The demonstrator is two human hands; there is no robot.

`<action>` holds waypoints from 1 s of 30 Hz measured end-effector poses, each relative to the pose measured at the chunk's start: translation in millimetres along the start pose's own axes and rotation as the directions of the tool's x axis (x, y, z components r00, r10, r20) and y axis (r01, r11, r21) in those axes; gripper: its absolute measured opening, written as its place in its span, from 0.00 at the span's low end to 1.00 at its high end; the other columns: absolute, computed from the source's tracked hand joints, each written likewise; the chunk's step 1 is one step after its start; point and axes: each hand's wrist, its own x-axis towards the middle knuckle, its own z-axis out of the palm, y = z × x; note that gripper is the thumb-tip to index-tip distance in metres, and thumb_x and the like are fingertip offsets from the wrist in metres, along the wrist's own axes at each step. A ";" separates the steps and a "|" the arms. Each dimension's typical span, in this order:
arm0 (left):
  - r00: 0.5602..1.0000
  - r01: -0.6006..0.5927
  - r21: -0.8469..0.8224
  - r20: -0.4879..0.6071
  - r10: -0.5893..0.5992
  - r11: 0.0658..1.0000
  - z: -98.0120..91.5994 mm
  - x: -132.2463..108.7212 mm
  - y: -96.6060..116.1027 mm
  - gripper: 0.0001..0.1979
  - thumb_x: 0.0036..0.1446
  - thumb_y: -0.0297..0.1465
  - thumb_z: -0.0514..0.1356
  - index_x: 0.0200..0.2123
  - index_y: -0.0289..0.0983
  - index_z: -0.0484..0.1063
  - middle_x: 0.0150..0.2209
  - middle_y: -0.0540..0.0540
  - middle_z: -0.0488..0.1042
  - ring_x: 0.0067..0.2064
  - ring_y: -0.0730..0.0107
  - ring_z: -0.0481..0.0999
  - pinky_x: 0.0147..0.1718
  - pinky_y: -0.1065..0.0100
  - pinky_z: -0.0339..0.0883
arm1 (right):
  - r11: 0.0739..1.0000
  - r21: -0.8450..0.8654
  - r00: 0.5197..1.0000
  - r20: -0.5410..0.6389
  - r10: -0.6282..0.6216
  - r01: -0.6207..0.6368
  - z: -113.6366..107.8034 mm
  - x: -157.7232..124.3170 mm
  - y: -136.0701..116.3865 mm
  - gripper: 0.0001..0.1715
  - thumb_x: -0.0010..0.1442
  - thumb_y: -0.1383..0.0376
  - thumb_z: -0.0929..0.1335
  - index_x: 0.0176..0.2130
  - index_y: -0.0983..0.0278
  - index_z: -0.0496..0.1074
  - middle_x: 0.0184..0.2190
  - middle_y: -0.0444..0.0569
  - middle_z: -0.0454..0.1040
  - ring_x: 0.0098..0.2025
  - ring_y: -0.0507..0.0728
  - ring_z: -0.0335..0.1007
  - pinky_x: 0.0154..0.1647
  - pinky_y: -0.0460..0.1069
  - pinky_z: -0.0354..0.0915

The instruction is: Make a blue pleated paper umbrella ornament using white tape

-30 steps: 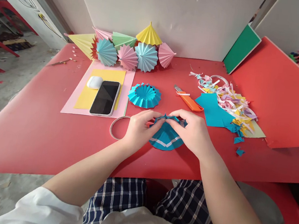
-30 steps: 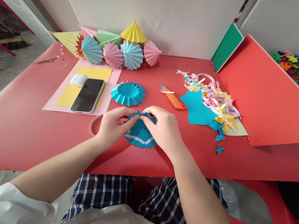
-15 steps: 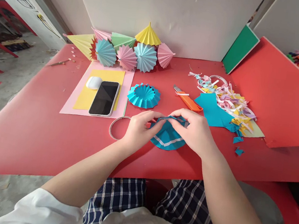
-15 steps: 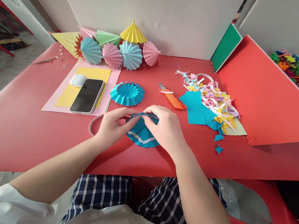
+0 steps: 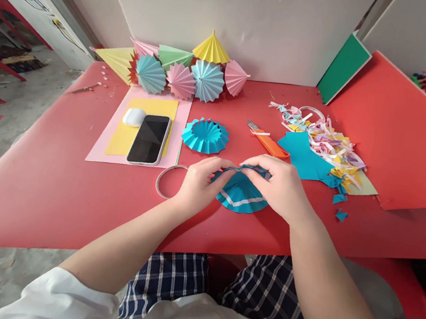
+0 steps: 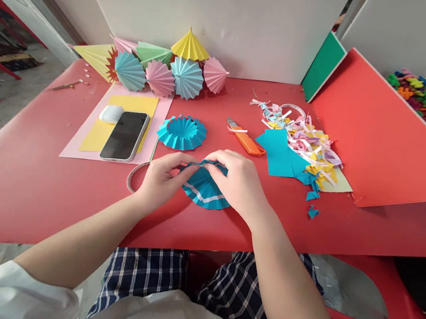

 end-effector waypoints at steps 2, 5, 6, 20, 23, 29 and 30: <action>1.000 -0.007 -0.003 0.009 0.007 1.000 -0.3 0.4 -0.4 0.08 0.58 0.34 0.56 0.37 0.39 0.74 0.35 0.47 0.77 0.35 0.70 0.76 0.31 0.70 0.71 | 1.000 0.003 1.000 0.001 -0.009 0.009 0.2 -0.5 -0.1 0.06 0.59 0.65 0.66 0.35 0.61 0.73 0.32 0.44 0.75 0.33 0.51 0.70 0.33 0.45 0.62; 0.999 -0.031 0.005 0.010 0.031 1.000 -0.6 1.1 -0.1 0.07 0.58 0.33 0.57 0.36 0.39 0.74 0.35 0.48 0.77 0.36 0.70 0.76 0.34 0.70 0.72 | 1.000 -0.005 1.000 -0.006 -0.018 0.018 0.9 -1.1 -1.1 0.06 0.59 0.65 0.66 0.35 0.61 0.73 0.32 0.44 0.76 0.33 0.51 0.70 0.33 0.45 0.62; 0.999 -0.043 0.009 0.006 0.042 0.999 -0.7 1.2 0.0 0.07 0.58 0.32 0.57 0.36 0.39 0.74 0.35 0.48 0.77 0.36 0.71 0.77 0.36 0.70 0.72 | 1.000 -0.010 1.000 -0.008 -0.020 0.020 1.2 -1.2 -1.6 0.06 0.59 0.65 0.66 0.35 0.62 0.73 0.32 0.44 0.76 0.33 0.51 0.70 0.33 0.44 0.62; 0.996 -0.075 0.051 -0.039 0.077 0.996 0.8 -0.5 0.9 0.06 0.56 0.32 0.60 0.35 0.39 0.76 0.33 0.49 0.78 0.34 0.72 0.76 0.34 0.72 0.70 | 0.998 -0.057 0.999 0.004 -0.032 0.033 4.0 -0.7 -3.7 0.07 0.59 0.68 0.65 0.37 0.61 0.73 0.35 0.43 0.76 0.36 0.52 0.72 0.34 0.45 0.64; 0.998 0.014 -0.005 -0.055 -0.014 1.000 1.4 -0.9 2.1 0.08 0.56 0.33 0.60 0.39 0.40 0.75 0.35 0.48 0.78 0.35 0.72 0.75 0.30 0.73 0.68 | 0.990 -0.111 0.993 -0.073 -0.090 0.082 3.7 -0.4 -2.9 0.10 0.59 0.68 0.66 0.42 0.61 0.72 0.38 0.45 0.76 0.41 0.53 0.71 0.40 0.47 0.66; 0.978 0.172 -0.141 -0.096 -0.186 0.975 2.7 0.8 1.9 0.19 0.56 0.34 0.59 0.52 0.43 0.63 0.32 0.50 0.74 0.33 0.73 0.73 0.32 0.72 0.67 | 0.893 -0.412 0.887 -0.326 -0.327 0.178 3.4 -3.6 -10.3 0.05 0.58 0.67 0.67 0.35 0.60 0.73 0.36 0.49 0.74 0.44 0.58 0.67 0.47 0.54 0.65; 0.976 0.177 -0.165 -0.101 -0.195 0.970 3.0 1.1 1.5 0.18 0.56 0.33 0.58 0.51 0.43 0.63 0.32 0.50 0.74 0.34 0.73 0.73 0.31 0.72 0.67 | 0.879 -0.442 0.884 -0.320 -0.340 0.178 4.4 -4.3 -11.6 0.04 0.58 0.67 0.67 0.34 0.59 0.73 0.34 0.48 0.74 0.42 0.58 0.67 0.45 0.54 0.65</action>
